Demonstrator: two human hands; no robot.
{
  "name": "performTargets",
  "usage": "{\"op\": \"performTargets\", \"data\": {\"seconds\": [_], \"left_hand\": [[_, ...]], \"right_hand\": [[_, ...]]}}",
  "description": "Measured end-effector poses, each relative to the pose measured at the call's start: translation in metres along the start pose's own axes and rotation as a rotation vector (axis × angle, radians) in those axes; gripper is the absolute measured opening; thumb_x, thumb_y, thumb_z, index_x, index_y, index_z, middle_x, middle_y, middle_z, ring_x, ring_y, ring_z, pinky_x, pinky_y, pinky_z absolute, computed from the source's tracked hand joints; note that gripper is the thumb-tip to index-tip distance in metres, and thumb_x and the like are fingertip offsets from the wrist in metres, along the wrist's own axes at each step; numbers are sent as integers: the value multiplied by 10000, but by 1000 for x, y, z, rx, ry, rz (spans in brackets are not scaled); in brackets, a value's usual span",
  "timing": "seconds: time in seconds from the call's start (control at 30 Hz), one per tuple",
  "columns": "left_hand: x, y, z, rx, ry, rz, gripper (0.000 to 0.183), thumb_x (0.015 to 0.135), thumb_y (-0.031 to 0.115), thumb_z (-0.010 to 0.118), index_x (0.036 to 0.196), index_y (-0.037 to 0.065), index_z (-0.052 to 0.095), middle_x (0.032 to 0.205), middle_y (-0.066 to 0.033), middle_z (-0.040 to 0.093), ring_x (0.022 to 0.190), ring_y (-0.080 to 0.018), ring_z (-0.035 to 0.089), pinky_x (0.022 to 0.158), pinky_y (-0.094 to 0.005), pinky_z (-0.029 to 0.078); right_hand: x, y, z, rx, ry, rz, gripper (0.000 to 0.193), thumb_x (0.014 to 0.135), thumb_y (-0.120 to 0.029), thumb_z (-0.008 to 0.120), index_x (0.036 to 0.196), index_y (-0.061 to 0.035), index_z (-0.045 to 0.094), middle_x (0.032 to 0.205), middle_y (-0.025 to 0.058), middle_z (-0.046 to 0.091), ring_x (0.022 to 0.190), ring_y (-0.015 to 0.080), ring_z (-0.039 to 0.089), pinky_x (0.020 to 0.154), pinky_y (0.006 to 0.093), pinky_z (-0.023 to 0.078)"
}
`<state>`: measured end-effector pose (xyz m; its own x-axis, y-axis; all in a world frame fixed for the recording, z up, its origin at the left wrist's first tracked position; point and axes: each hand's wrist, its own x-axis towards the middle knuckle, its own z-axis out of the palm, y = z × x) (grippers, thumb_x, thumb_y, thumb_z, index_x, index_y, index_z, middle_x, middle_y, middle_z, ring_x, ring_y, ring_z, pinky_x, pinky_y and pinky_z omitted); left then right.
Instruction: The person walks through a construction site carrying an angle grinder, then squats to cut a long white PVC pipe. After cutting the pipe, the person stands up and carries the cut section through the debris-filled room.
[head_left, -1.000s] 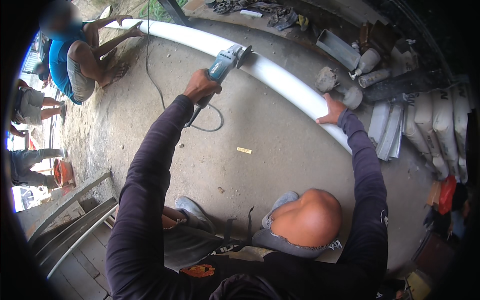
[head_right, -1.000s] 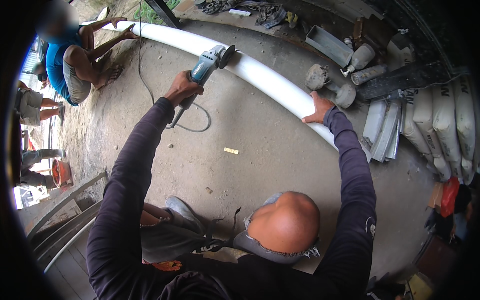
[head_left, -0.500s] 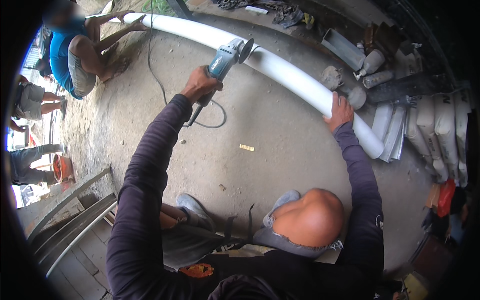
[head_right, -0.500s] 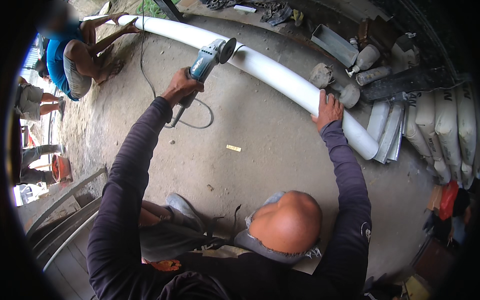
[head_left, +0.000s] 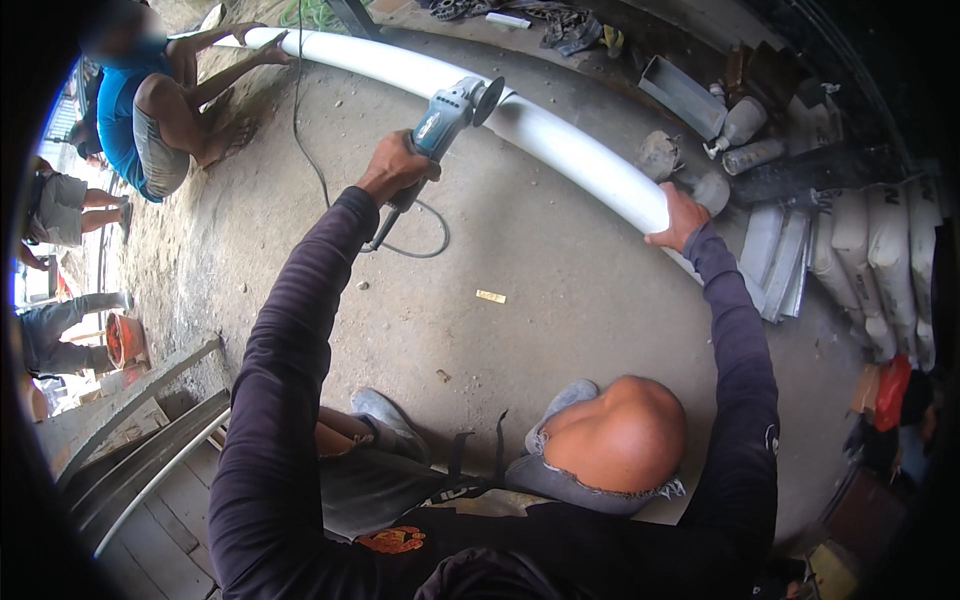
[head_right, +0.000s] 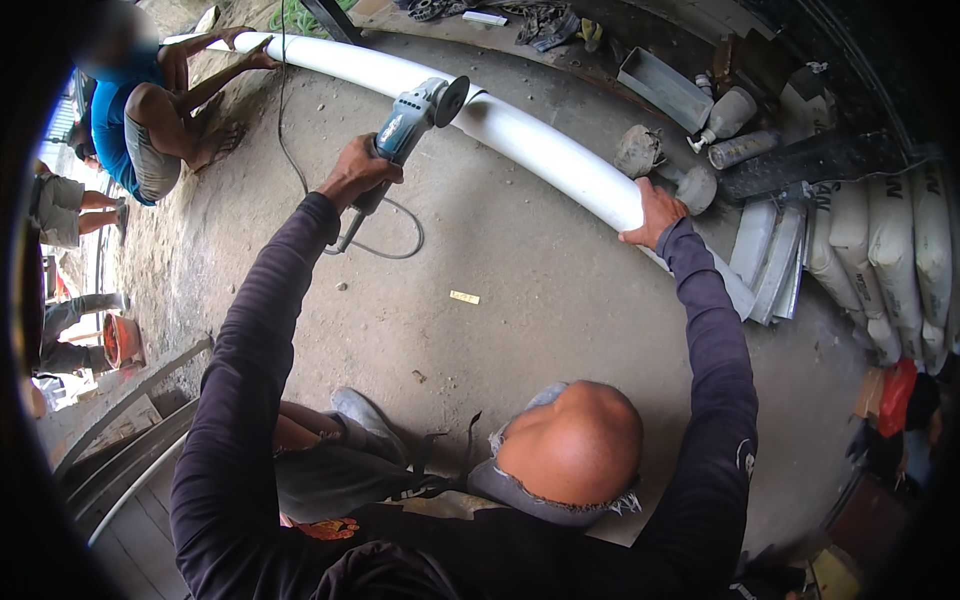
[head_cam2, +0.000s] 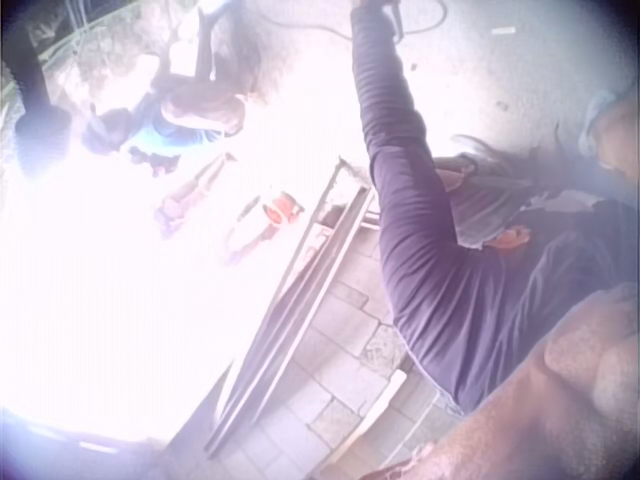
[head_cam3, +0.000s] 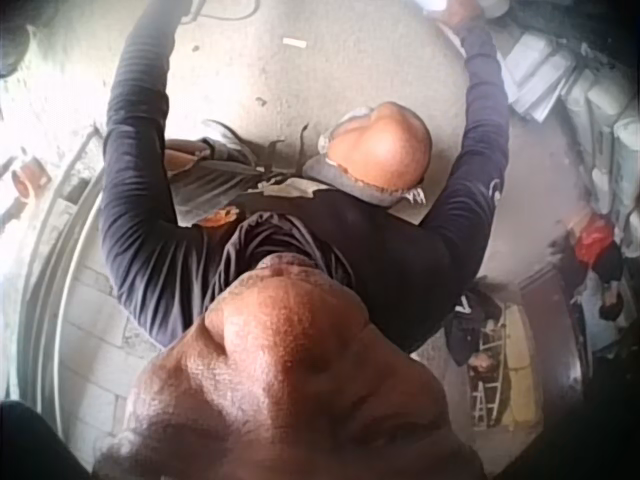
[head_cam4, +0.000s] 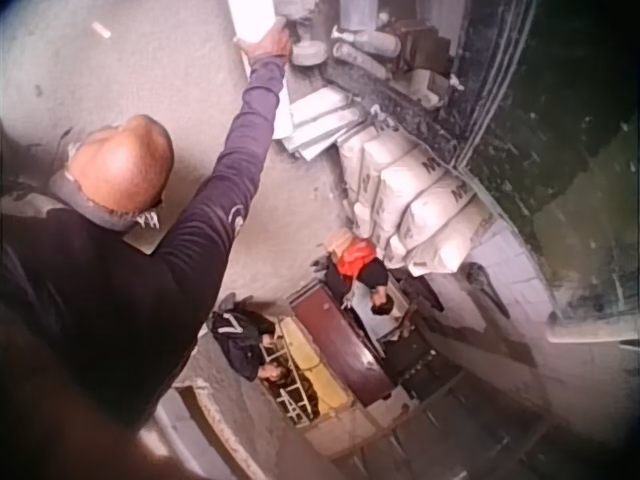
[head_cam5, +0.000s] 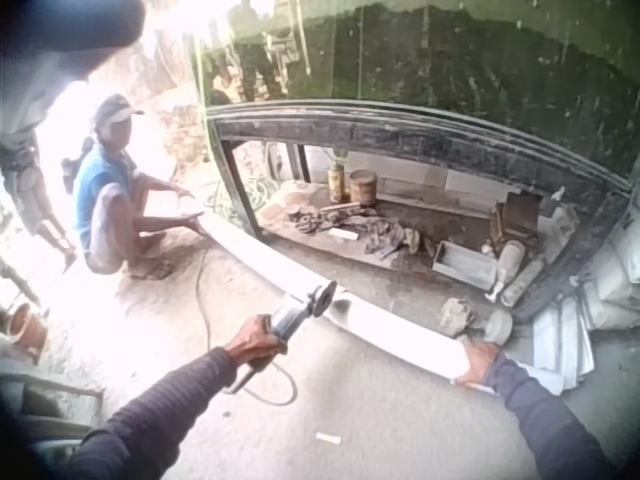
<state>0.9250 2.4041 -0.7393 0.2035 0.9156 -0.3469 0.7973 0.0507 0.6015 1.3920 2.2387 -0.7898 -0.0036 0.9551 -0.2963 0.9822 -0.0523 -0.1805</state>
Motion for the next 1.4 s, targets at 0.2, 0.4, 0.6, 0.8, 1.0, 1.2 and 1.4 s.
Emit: {"op": "performTargets", "data": {"seconds": [0.2, 0.4, 0.6, 0.8, 1.0, 1.2, 1.4], "left_hand": [[1, 12, 0, 45, -12, 9, 573, 625, 186, 797, 1118, -66, 649, 959, -212, 702, 828, -299, 703, 790, -377, 574], [2, 13, 2, 65, -13, 1, 563, 628, 185, 797, 1108, -71, 652, 959, -217, 703, 842, -302, 707, 796, -375, 578], [4, 15, 1, 77, -32, -18, 564, 618, 190, 802, 1098, -70, 658, 951, -213, 707, 840, -306, 708, 802, -376, 576], [7, 21, 6, 47, -18, -20, 529, 607, 194, 800, 1045, -72, 671, 914, -209, 710, 814, -298, 708, 779, -372, 570], [16, 16, 13, 33, -9, -20, 549, 601, 206, 797, 1052, -80, 670, 888, -206, 712, 787, -287, 709, 749, -371, 574], [7, 9, 13, 56, -24, -21, 548, 613, 203, 789, 1062, -86, 667, 890, -210, 708, 789, -291, 710, 747, -369, 584], [9, 7, 16, 51, -26, -25, 534, 623, 199, 790, 1059, -83, 667, 909, -215, 705, 804, -295, 710, 759, -372, 585]], "right_hand": [[-1, 3, 4, -1, 26, -3, 983, 581, -389, 889, 1357, -66, 378, 1154, 251, 597, 1060, 424, 618, 897, 493, 500], [0, 3, 4, -7, 12, 6, 977, 587, -394, 886, 1359, -73, 382, 1160, 247, 598, 1064, 425, 615, 905, 493, 500], [-3, 2, 1, 4, 22, -9, 973, 587, -398, 889, 1353, -70, 385, 1165, 252, 598, 1061, 427, 615, 903, 494, 501], [-6, 0, 6, 13, 30, -19, 949, 591, -406, 888, 1332, -69, 401, 1136, 250, 611, 1058, 430, 614, 900, 489, 501], [-5, -3, 5, 46, -14, -27, 923, 599, -413, 886, 1316, -75, 414, 1152, 234, 621, 1063, 414, 622, 898, 467, 506], [-4, 2, 10, 36, -43, 6, 954, 600, -421, 882, 1350, -77, 402, 1205, 243, 606, 1100, 421, 608, 928, 470, 493], [-7, -4, 17, 26, -53, 12, 1041, 604, -457, 872, 1408, -27, 368, 1272, 261, 581, 1140, 415, 597, 968, 445, 485]]}}
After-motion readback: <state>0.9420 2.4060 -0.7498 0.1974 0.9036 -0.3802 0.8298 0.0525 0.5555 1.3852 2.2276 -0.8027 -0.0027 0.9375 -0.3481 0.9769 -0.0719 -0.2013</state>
